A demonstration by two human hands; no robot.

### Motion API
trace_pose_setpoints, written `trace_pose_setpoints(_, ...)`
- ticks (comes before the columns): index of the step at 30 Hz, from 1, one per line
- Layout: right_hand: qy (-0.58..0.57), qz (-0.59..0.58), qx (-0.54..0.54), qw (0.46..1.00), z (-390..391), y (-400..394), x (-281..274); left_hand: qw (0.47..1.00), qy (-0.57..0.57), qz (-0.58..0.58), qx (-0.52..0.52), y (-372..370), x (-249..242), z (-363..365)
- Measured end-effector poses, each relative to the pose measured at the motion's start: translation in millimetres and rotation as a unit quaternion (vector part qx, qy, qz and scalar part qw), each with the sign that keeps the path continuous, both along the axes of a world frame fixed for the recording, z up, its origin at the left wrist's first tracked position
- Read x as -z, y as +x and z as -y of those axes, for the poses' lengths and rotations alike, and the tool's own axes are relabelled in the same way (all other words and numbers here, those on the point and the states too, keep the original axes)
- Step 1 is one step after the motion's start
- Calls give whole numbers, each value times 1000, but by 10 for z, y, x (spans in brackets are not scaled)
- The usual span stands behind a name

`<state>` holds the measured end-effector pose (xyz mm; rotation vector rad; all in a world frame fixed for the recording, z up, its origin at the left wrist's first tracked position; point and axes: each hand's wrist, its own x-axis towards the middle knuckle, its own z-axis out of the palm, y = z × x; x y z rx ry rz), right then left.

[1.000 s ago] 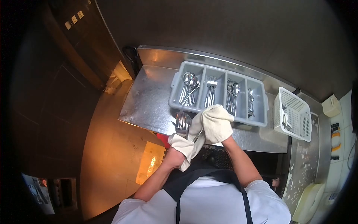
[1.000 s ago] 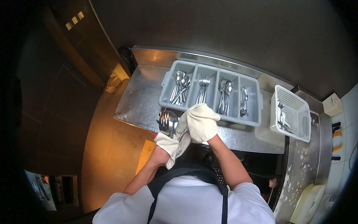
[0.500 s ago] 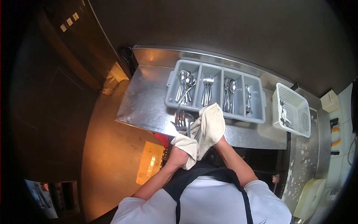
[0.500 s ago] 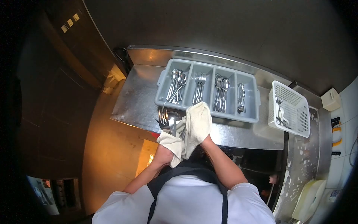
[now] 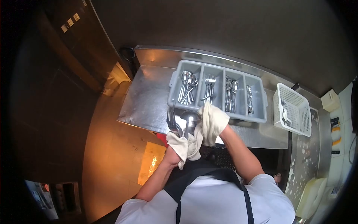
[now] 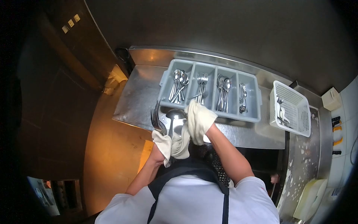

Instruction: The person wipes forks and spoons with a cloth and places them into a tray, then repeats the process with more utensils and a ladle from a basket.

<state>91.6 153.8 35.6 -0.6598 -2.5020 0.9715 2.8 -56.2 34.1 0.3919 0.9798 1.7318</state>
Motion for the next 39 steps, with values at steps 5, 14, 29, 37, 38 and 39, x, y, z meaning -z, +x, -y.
trace_pose_setpoints(5,336,85,11,938,277,-11,-348,952,-40,300,54,-71,-39,-45)
trace_pose_setpoints(14,262,-118,37,957,133,279,-240,998,-39,-15,38,62,57,-108)
trace_pose_setpoints(29,86,-217,211,949,389,271,-126,982,-108,36,147,150,64,-271)
trace_pose_setpoints(37,96,99,281,950,842,142,209,969,-111,24,217,-106,15,-233)
trace_pose_setpoints(38,38,45,282,958,897,197,142,957,-114,47,264,-154,104,-233)
trace_pose_setpoints(39,-21,-13,281,959,954,254,75,955,-108,29,273,-158,154,-220)
